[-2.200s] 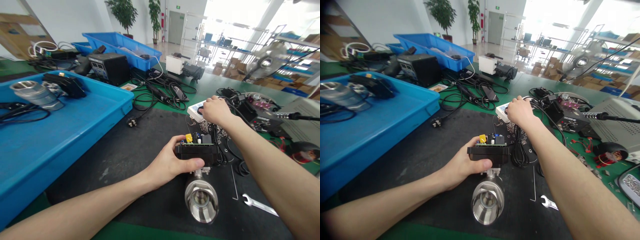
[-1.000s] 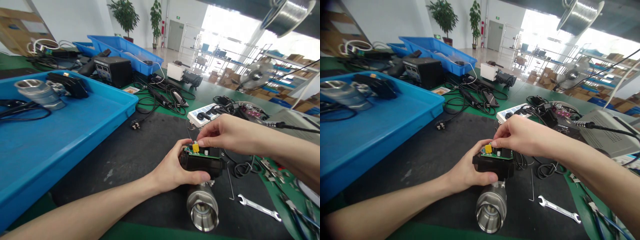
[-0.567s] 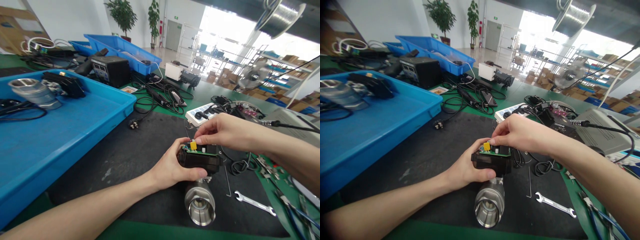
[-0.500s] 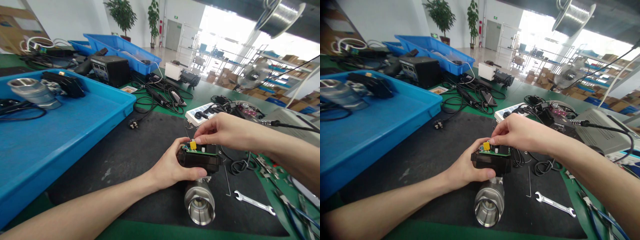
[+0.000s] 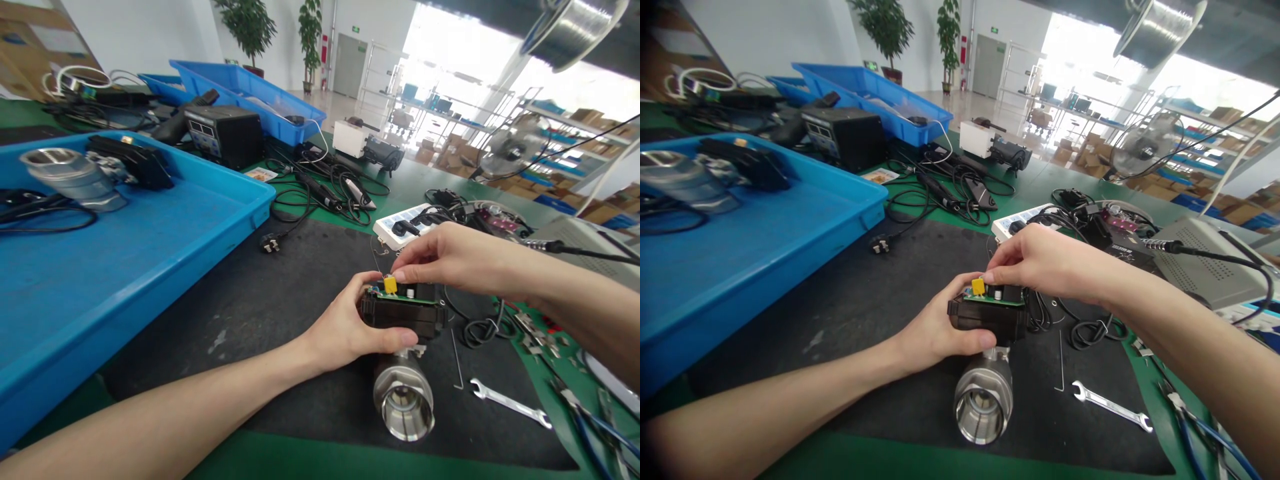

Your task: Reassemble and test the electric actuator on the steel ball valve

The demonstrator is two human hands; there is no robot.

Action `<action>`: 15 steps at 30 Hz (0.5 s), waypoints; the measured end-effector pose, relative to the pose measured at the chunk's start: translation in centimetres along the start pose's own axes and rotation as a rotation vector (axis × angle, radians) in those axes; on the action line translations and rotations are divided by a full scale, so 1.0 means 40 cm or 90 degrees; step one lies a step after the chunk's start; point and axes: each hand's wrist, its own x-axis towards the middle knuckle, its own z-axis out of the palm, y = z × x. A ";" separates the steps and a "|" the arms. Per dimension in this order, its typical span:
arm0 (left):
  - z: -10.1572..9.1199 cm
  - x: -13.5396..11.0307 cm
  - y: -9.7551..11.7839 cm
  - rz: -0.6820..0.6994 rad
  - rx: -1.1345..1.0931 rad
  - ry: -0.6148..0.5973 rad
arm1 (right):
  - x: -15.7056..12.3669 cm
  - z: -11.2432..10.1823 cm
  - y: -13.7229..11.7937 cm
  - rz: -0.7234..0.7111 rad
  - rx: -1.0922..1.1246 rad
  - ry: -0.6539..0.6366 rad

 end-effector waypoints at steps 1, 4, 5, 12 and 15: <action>0.000 0.000 -0.001 0.001 0.002 0.002 | 0.000 0.000 0.000 0.001 0.000 0.001; 0.001 0.000 -0.001 0.004 0.009 0.006 | -0.001 0.000 0.001 0.004 0.004 0.001; 0.001 0.000 -0.001 0.005 0.008 0.006 | -0.001 -0.001 0.002 0.004 0.006 -0.001; 0.000 0.000 -0.001 0.003 -0.005 0.000 | 0.002 0.002 0.006 0.007 0.009 0.000; 0.000 0.000 -0.002 0.007 -0.001 0.003 | 0.001 0.004 0.005 0.008 0.017 -0.003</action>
